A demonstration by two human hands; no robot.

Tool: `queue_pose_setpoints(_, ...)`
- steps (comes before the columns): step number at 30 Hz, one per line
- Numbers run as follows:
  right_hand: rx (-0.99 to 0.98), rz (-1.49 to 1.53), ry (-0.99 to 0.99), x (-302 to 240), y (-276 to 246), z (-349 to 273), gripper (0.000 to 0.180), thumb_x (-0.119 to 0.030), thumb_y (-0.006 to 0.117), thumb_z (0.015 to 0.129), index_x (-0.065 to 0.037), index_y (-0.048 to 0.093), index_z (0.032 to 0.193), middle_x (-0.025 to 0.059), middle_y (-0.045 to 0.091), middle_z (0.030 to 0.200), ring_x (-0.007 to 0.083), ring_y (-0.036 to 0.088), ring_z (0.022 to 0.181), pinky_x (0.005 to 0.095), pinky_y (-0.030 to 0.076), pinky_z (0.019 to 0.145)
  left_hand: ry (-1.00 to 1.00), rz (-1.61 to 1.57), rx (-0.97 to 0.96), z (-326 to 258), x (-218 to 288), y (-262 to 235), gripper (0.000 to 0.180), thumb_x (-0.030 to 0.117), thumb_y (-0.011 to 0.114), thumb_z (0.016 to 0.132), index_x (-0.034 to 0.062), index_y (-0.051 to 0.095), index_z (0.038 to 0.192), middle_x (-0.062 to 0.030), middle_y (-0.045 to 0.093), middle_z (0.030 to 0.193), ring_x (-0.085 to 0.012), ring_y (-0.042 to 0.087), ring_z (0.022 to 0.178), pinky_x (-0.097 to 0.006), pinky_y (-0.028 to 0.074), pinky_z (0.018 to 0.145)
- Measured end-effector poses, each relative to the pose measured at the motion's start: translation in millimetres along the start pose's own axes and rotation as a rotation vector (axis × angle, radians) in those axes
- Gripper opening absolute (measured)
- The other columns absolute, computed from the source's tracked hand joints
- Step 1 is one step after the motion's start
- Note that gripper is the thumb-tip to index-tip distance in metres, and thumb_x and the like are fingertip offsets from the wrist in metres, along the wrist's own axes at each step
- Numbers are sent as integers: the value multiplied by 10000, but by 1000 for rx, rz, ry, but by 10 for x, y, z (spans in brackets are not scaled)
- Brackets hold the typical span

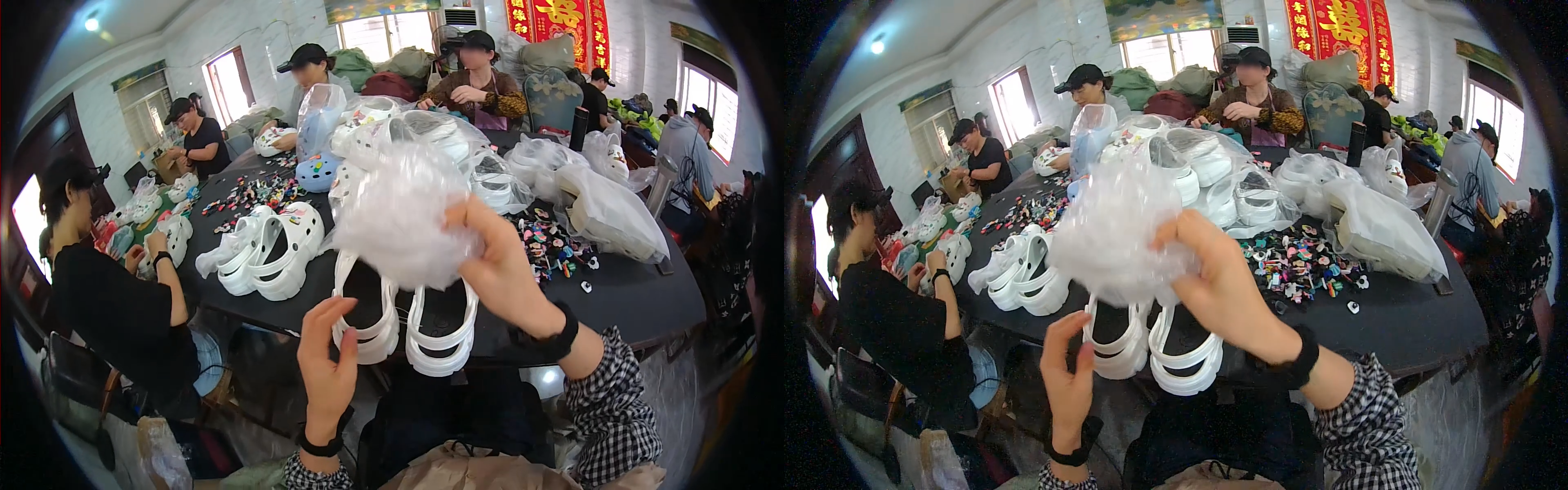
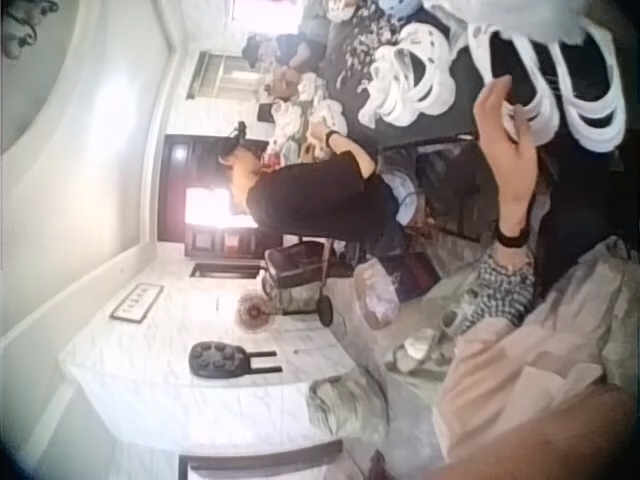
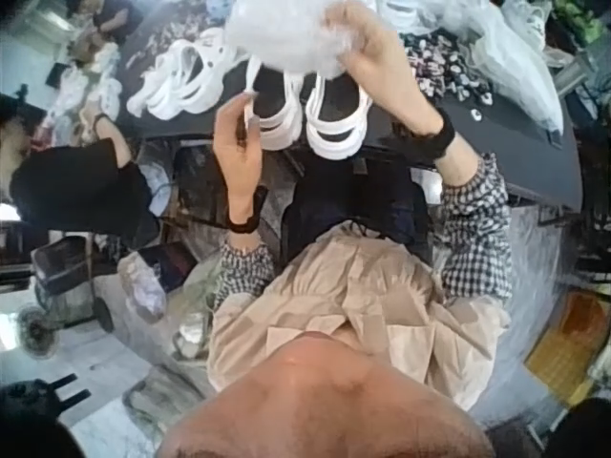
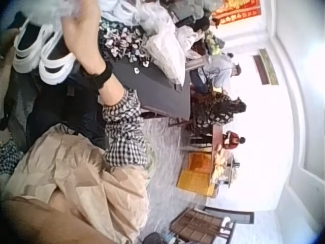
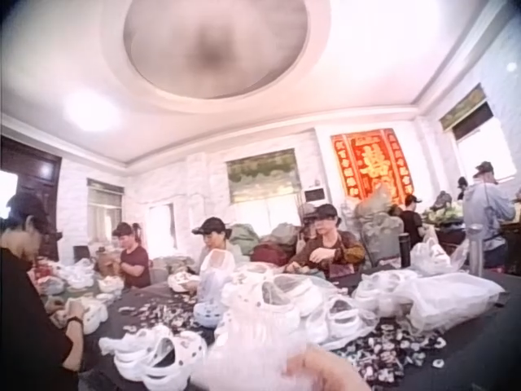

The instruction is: Applying decorative charms to foam clogs.

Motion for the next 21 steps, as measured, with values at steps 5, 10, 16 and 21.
queue_pose_setpoints(5,-250,183,219,362,556,185,375,28,619,778,-29,573,1146,127,609,1115,241,591,1043,348,502,838,31,190,-7,-163,-181,218,217,5,605,855,10,666,1063,-149,618,1150,-353,542,1178,-433,421,995)
queue_pose_setpoints(10,-755,-254,-118,442,1024,-57,345,-69,659,782,-24,604,1120,138,613,1071,297,624,978,391,478,850,48,248,54,-279,-280,236,175,-16,618,860,-19,613,1035,-147,582,1043,-292,583,983,-343,461,899)
queue_pose_setpoints(16,-943,-918,-489,252,1327,-102,103,-171,695,722,-150,738,813,-1,634,860,192,589,927,318,385,814,89,102,190,-296,-297,197,502,-27,675,800,-18,488,1266,-184,541,1160,-351,526,1091,-413,428,949)
queue_pose_setpoints(21,-1094,-1223,-592,158,1623,-183,145,-248,637,794,-175,762,779,-9,674,841,212,556,959,393,338,929,144,319,145,-257,-209,149,593,-62,665,787,-24,465,1343,-178,495,1225,-327,531,1097,-399,443,947)
Point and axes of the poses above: each hand's wrist, its own z-axis towards the middle knuckle, its own y-axis out of the palm, x = y × z, the point moved 7 cm from there along z, towards the middle knuckle
